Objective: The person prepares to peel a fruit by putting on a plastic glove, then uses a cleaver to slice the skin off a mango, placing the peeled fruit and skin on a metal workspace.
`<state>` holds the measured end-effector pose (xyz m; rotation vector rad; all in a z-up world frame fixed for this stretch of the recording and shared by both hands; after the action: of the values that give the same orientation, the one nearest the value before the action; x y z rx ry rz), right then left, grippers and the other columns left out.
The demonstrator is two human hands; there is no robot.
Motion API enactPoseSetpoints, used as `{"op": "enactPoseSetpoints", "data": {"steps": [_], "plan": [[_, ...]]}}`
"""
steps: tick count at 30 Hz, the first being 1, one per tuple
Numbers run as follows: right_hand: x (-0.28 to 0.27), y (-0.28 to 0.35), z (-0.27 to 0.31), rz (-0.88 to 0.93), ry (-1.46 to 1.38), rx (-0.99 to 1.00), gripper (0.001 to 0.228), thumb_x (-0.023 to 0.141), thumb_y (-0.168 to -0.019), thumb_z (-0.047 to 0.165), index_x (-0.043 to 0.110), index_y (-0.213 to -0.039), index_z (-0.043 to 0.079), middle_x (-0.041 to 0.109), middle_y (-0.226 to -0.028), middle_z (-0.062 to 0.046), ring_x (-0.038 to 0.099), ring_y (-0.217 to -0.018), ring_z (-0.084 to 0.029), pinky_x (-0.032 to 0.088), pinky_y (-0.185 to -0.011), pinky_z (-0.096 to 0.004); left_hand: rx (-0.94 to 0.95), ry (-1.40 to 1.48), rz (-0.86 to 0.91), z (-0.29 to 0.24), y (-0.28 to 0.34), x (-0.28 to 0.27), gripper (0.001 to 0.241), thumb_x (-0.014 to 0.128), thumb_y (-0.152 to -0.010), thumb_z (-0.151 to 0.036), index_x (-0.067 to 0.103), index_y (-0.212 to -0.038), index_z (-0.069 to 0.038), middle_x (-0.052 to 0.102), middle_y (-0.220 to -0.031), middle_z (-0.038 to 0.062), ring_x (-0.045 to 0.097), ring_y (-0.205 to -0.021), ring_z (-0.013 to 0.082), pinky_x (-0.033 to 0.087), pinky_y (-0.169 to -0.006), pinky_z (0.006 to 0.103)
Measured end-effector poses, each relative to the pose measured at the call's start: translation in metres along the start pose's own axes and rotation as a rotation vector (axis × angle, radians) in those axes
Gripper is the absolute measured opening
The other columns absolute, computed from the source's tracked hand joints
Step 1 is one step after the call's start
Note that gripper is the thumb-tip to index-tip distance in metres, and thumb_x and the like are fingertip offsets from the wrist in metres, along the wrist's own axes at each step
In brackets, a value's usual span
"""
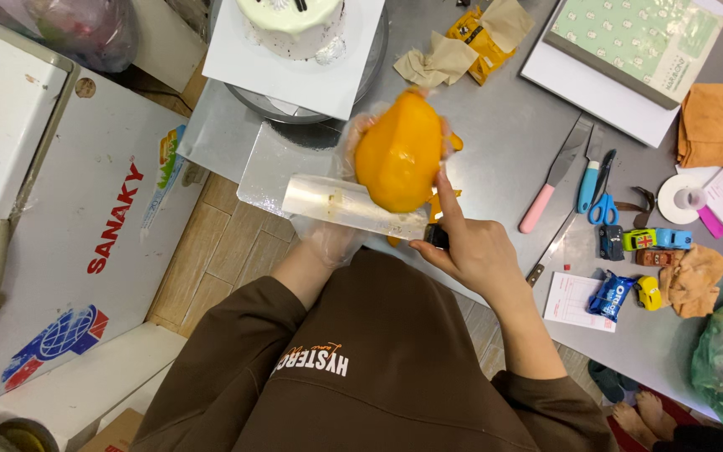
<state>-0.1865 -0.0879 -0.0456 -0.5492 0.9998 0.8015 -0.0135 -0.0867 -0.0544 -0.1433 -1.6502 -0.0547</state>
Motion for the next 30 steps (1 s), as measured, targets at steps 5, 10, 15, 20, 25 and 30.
{"op": "enactPoseSetpoints", "data": {"steps": [5, 10, 15, 20, 25, 30], "plan": [[-0.003, -0.001, -0.006, -0.025, -0.062, 0.021, 0.108, 0.078, -0.084, 0.050, 0.021, -0.160, -0.001, 0.066, -0.065, -0.009, 0.064, -0.053, -0.032, 0.050, -0.051, -0.042, 0.017, -0.071, -0.028, -0.004, 0.008, 0.005, 0.056, 0.056, -0.103, -0.035, 0.042, -0.155, -0.018, 0.054, -0.135, 0.019, 0.059, -0.121, 0.0310, 0.054, -0.101, 0.0435], [-0.006, 0.013, -0.024, -0.020, -0.107, 0.072, 0.109, 0.079, -0.082, 0.045, 0.020, -0.161, -0.001, 0.069, -0.070, -0.008, 0.067, -0.057, -0.033, 0.052, -0.053, -0.041, 0.027, -0.106, -0.045, -0.014, 0.019, 0.008, 0.058, 0.055, -0.103, -0.034, 0.040, -0.157, -0.018, 0.055, -0.137, 0.020, 0.060, -0.122, 0.0311, 0.054, -0.103, 0.0435], [0.008, 0.003, -0.021, -0.090, -0.043, 0.038, 0.107, 0.082, -0.083, 0.045, 0.022, -0.160, 0.001, 0.069, -0.070, -0.008, 0.066, -0.055, -0.030, 0.051, -0.053, -0.040, 0.031, -0.141, -0.058, -0.012, 0.019, 0.012, 0.060, 0.055, -0.103, -0.032, 0.037, -0.159, -0.019, 0.056, -0.139, 0.021, 0.061, -0.123, 0.0312, 0.055, -0.104, 0.0436], [0.001, -0.001, -0.021, -0.157, 0.013, 0.001, 0.107, 0.081, -0.083, 0.046, 0.025, -0.160, -0.002, 0.071, -0.074, -0.007, 0.066, -0.056, -0.028, 0.051, -0.052, -0.039, 0.043, -0.176, -0.065, -0.013, 0.020, 0.016, 0.062, 0.055, -0.103, -0.031, 0.034, -0.161, -0.020, 0.056, -0.141, 0.021, 0.062, -0.123, 0.0313, 0.055, -0.106, 0.0436], [-0.001, -0.006, -0.012, -0.129, 0.042, -0.031, 0.107, 0.082, -0.083, 0.049, 0.027, -0.159, -0.002, 0.066, -0.066, -0.009, 0.065, -0.054, -0.029, 0.051, -0.054, -0.040, 0.046, -0.169, -0.020, -0.008, 0.006, 0.015, 0.064, 0.054, -0.104, -0.030, 0.031, -0.163, -0.020, 0.057, -0.142, 0.022, 0.063, -0.124, 0.0314, 0.055, -0.107, 0.0436], [-0.008, -0.004, -0.010, -0.103, 0.016, -0.045, 0.105, 0.080, -0.083, 0.049, 0.027, -0.159, -0.001, 0.066, -0.064, -0.009, 0.064, -0.053, -0.030, 0.051, -0.053, -0.041, 0.105, -0.277, -0.069, -0.008, 0.008, 0.021, 0.064, 0.051, -0.108, -0.029, 0.028, -0.167, -0.015, 0.057, -0.142, 0.026, 0.063, -0.124, 0.0319, 0.055, -0.109, 0.0441]]}}
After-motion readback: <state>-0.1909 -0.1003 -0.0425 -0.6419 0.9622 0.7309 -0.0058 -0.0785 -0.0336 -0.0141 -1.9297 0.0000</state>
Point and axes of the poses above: each hand's wrist, its own y-axis away from the middle knuckle, its own x-axis out of the palm, z = x × y, the point moved 4 cm from there along -y, towards the middle knuckle
